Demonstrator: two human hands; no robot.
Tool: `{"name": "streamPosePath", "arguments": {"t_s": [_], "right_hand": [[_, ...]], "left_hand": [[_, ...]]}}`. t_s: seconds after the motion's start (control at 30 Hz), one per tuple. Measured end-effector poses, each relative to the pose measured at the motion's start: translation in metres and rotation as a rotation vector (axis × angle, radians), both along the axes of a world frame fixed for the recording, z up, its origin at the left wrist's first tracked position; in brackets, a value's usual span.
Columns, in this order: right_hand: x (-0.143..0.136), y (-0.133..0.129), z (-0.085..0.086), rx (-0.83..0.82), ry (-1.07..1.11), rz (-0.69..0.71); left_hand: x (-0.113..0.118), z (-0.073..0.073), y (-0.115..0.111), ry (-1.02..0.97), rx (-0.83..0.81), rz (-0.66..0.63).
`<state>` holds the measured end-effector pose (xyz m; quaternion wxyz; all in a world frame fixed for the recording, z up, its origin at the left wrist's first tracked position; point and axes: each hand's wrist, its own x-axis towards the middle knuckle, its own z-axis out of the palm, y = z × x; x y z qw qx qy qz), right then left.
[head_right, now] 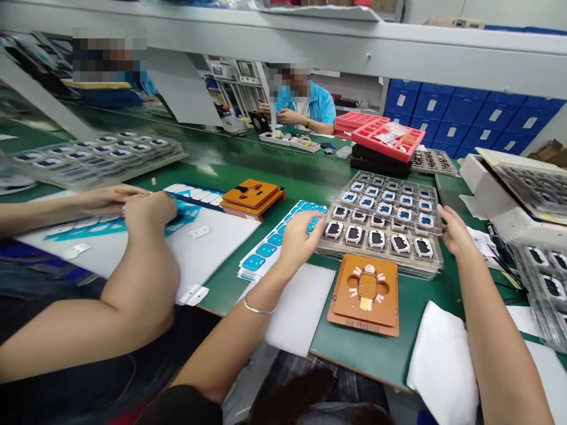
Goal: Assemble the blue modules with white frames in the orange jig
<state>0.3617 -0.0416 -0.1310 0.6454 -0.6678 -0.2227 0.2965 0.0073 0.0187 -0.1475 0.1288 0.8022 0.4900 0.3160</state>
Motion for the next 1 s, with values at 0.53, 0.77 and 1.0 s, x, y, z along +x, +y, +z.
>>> {"name": "streamPosePath", "arguments": {"t_s": [0.53, 0.77, 1.0], "right_hand": [[-0.042, -0.054, 0.044, 0.067, -0.597, 0.062], [-0.056, -0.099, 0.002, -0.056, -1.357, 0.293], [-0.049, -0.107, -0.014, -0.171, -1.713, 0.311]], "left_hand": [[-0.031, 0.005, 0.032, 0.331, -0.477, 0.386], [-0.031, 0.004, 0.031, 0.313, -0.458, 0.374], [-0.034, 0.01, 0.017, 0.212, -0.339, 0.268]]}}
